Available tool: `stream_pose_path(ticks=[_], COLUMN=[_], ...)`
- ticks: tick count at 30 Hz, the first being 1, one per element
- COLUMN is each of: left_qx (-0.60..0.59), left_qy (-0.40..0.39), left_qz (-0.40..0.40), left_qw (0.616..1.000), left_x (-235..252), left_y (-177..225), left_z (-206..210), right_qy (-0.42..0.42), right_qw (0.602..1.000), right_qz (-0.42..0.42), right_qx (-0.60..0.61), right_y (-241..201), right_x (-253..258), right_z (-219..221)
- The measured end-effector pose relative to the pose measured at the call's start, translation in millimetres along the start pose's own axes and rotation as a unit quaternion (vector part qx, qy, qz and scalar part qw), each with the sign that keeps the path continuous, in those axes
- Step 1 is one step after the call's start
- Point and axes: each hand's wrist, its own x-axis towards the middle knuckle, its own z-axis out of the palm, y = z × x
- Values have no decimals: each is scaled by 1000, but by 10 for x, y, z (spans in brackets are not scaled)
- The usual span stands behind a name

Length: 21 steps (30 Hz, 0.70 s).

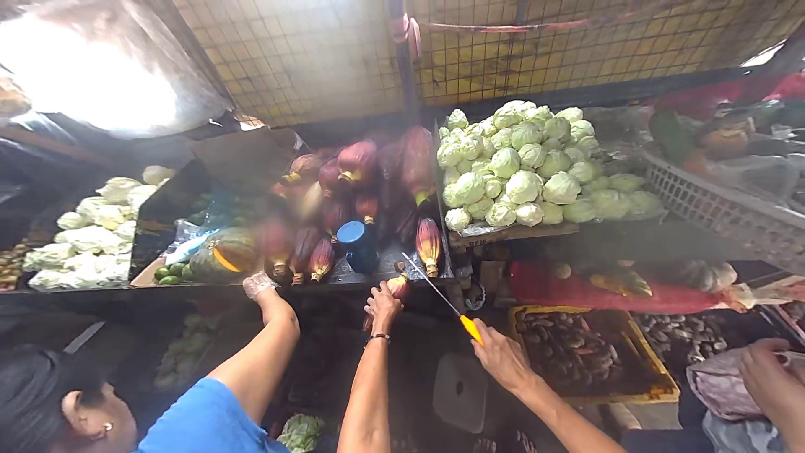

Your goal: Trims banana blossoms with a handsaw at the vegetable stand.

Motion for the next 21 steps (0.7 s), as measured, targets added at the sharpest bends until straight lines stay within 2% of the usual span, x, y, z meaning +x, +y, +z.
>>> stream_pose_path(ticks=[4, 8, 11, 14, 16, 18, 19, 21], left_qx=[58, 50, -22, -171, -340, -497, -544, -593], left_qy=[20, 19, -5, -48, -82, -102, -119, -191], left_qz=[16, 12, -21, -76, -129, -199, -219, -214], left_qw=[998, 998, 1000, 981, 928, 838, 801, 753], left_x=[-5, -26, -166, -365, -675, -1092, -1308, -1504], left_y=[20, -65, -306, -697, -871, -1008, -1096, -1481], left_z=[0, 65, 274, 787, 1176, 1553, 1725, 2204], right_qy=[-103, -133, -135, -128, -125, -124, -120, -107], right_qw=[993, 987, 987, 988, 989, 989, 989, 992], right_qz=[27, 50, 61, 58, 62, 66, 67, 61], right_qx=[-56, -68, -63, -58, -55, -56, -56, -42], right_y=[-445, -640, -628, -570, -567, -585, -593, -594], right_x=[323, 489, 502, 515, 516, 537, 546, 545], right_z=[-210, -273, -281, -235, -207, -183, -162, -108])
